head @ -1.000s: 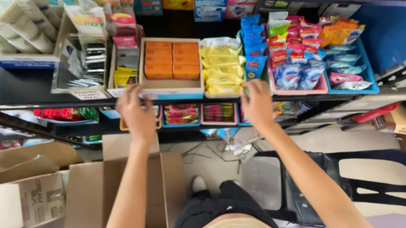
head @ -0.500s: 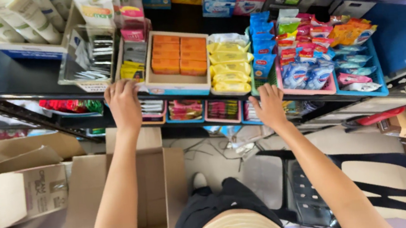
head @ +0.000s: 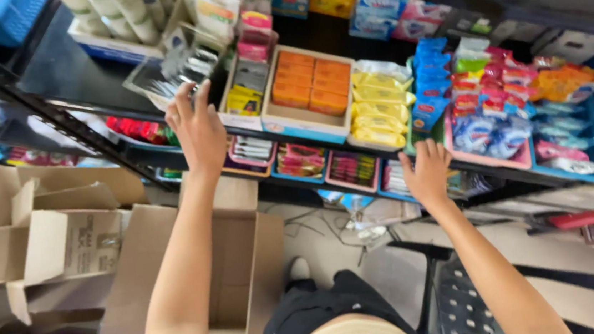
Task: The person organizes various packaged goods on a store shelf. They arrange small colorful packets in plastic baskets, then move to a higher shelf to stack boxes of soap bars. The person handles items by hand, aligning them neatly within their respective containers.
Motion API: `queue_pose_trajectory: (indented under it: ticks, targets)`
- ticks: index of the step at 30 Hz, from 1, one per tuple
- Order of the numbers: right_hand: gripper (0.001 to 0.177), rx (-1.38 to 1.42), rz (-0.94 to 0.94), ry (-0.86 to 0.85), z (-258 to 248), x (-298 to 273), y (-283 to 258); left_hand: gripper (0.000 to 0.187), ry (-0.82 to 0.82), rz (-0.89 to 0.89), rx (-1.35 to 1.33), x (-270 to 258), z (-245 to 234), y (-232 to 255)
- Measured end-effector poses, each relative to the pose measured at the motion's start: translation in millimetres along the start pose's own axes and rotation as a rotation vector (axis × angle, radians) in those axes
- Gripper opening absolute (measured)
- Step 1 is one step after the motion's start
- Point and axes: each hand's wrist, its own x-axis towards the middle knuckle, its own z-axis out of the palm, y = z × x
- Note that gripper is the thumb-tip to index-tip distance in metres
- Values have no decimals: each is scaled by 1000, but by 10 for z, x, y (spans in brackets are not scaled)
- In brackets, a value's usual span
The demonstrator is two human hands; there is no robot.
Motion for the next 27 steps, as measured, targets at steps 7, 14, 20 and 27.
queue_pose_trajectory:
  ticks: [7,14,20,27]
  targets:
    - [34,-4,-29,29,-7,-3,-33,30,-39,-1,150,53,218,-405]
    - [37,-20,-3,20,-38,0,-95,33,-144,-20,94,48,312,-97]
    - [37,261,-35,245,-347,399,-587,33,-213,-71,7,108,156,-70]
    - [17,624,-254,156,-12,1932,-1442,50,112,-148,38,35,-230,317]
